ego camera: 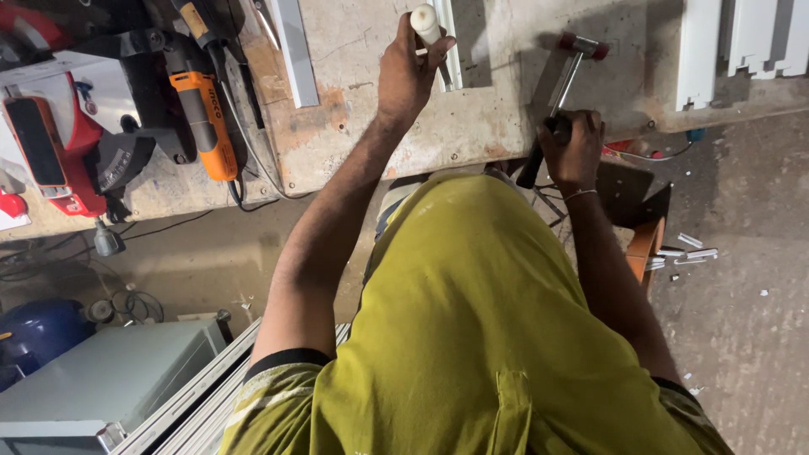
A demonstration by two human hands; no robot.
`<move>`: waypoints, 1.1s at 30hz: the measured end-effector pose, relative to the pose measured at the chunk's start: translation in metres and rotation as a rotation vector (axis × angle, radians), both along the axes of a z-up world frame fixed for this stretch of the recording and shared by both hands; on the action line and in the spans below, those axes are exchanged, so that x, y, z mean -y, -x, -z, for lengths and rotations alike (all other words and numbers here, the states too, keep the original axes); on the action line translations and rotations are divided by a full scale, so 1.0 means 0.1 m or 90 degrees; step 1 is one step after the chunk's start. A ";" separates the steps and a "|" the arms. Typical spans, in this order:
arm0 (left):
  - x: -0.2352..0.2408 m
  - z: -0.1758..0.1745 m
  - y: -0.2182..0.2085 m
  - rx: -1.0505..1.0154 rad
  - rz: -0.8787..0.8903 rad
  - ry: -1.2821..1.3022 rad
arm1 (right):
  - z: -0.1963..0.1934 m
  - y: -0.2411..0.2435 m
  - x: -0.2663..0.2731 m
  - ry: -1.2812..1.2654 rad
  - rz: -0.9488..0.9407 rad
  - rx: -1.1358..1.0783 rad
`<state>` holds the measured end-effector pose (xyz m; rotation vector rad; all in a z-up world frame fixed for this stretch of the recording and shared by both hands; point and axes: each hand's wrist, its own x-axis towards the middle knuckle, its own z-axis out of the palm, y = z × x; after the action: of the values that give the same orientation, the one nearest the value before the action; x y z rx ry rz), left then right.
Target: The person is using a hammer and a chisel-like tool to fit or adjust plastic end caps or components into aluminum metal profiles.
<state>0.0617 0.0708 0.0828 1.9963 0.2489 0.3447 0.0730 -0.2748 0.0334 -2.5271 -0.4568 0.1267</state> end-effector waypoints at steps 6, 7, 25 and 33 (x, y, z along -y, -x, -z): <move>0.01 -0.03 0.01 -0.006 0.008 -0.014 | -0.05 0.01 -0.01 -0.019 -0.013 0.002; 0.02 -0.03 0.01 -0.006 0.008 -0.012 | -0.04 0.01 -0.02 -0.018 -0.013 0.002; 0.23 -0.07 0.03 -0.008 0.006 -0.082 | -1.77 -0.09 -0.64 -0.223 -0.300 -0.017; 0.17 -0.14 0.14 0.047 0.001 -0.015 | -2.05 -0.20 -0.72 0.129 -0.353 -0.084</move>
<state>0.0473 0.0536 0.0970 2.0029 0.1972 0.4216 0.0928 -0.2032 0.2387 -2.4937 -1.1271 0.5690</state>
